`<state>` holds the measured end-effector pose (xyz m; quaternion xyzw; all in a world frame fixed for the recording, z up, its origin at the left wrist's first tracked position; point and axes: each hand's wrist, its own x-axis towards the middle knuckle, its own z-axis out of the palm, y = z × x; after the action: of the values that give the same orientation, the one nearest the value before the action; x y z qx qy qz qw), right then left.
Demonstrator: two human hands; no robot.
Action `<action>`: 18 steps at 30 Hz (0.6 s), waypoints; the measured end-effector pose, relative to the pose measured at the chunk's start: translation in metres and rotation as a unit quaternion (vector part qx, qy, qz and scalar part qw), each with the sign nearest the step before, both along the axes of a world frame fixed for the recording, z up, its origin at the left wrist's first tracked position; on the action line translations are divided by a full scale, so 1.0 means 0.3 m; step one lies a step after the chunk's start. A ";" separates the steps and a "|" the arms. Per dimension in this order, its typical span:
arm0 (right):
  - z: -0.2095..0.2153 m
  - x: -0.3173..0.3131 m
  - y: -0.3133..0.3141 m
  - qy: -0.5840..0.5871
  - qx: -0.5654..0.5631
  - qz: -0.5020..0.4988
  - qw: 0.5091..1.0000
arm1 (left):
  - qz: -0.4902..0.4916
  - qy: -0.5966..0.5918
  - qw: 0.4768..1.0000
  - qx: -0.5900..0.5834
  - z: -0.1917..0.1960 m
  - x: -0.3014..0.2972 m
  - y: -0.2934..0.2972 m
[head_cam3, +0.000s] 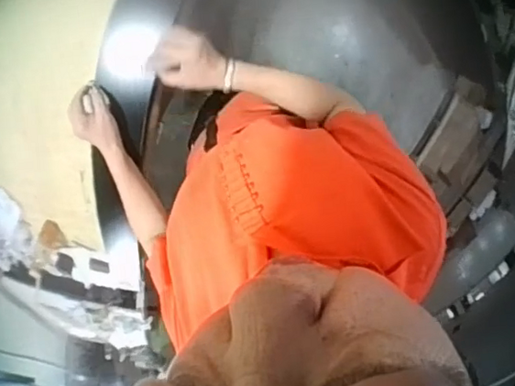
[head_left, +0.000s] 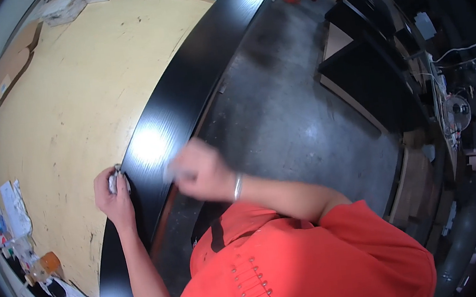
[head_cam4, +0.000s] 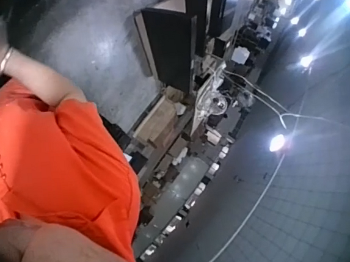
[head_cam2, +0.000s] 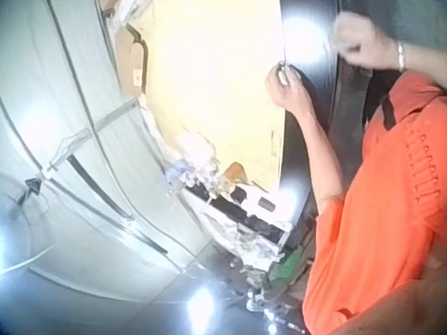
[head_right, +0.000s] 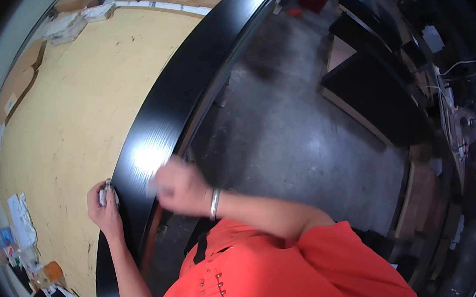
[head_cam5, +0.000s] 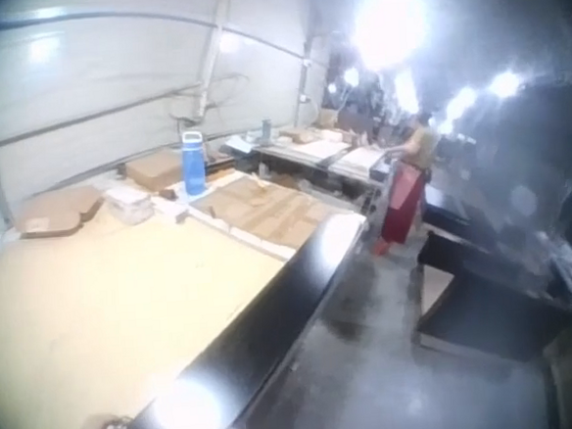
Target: The person is cleaning and polishing long black wooden furniture components using a cloth and liquid from a bottle in a workshop environment.
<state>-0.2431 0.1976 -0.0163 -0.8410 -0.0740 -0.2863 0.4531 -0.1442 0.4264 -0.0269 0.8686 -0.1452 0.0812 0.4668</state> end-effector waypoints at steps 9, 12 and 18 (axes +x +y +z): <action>-0.026 0.110 -0.356 0.057 -0.054 -0.127 0.989 | 0.043 -0.031 0.998 -0.020 -0.040 0.004 0.020; -0.015 0.130 -0.374 0.062 -0.085 -0.104 0.989 | 0.045 -0.009 0.999 -0.021 -0.054 0.010 0.031; -0.018 0.213 -0.620 0.056 -0.094 -0.230 0.967 | 0.072 0.056 0.996 -0.011 -0.024 0.019 0.000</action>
<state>-0.1792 0.0115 -0.0218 -0.8888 0.1201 -0.3274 0.2974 -0.1385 0.4263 -0.0339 0.8746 -0.0548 0.0672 0.4771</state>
